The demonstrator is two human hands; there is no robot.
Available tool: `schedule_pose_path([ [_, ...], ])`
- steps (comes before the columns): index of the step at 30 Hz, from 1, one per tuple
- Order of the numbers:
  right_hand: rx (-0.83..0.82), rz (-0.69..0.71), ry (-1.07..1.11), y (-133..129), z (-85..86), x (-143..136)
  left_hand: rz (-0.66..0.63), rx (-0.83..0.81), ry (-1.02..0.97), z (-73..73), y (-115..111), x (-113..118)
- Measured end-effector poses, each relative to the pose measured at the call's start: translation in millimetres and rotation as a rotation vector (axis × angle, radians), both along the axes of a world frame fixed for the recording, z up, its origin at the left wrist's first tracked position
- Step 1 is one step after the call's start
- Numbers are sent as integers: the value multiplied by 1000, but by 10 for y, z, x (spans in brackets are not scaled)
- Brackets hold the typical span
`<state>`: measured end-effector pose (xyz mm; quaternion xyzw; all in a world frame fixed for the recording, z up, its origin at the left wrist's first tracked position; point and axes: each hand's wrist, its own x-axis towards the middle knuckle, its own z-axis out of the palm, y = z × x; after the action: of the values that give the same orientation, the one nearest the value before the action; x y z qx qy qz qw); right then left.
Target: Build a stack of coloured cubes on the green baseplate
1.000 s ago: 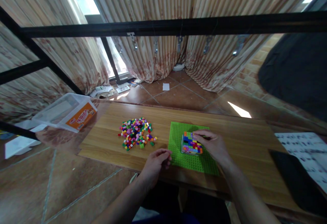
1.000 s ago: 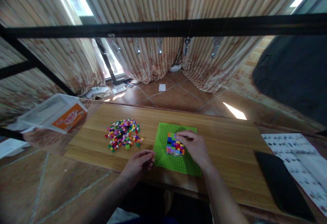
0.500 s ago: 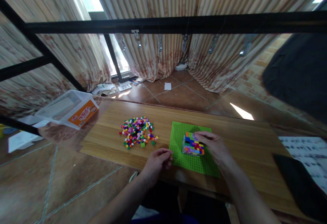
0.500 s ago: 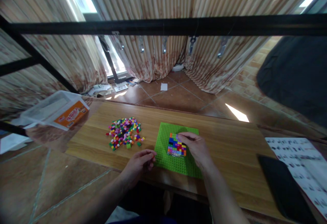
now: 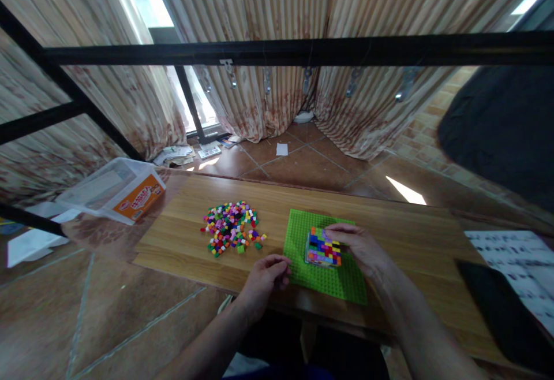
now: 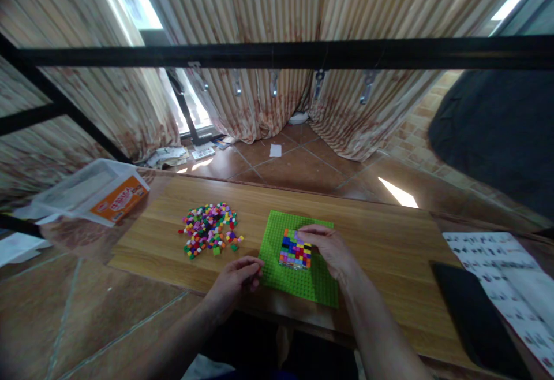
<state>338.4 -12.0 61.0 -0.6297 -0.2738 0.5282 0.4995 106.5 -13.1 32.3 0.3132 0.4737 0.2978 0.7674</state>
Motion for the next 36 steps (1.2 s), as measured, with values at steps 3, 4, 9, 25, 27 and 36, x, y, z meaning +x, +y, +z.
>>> schedule_pose_path([
  [3,40,-22,3,-28,-25,-15,12,-8,0,5,-1,-6],
  [4,57,-34,12,-48,-34,-10,17,-10,-2,11,-4,-11],
  [9,186,-254,-102,-287,-14,12,23,38,-19,99,-51,-46],
  [25,297,13,-475,-1077,-65,-772,-184,97,-87,495,-405,233],
  [27,307,-25,-471,-1067,-32,-742,-183,97,-86,517,-402,243],
  [36,263,-303,-160,-943,40,-488,-126,230,15,521,-231,210],
])
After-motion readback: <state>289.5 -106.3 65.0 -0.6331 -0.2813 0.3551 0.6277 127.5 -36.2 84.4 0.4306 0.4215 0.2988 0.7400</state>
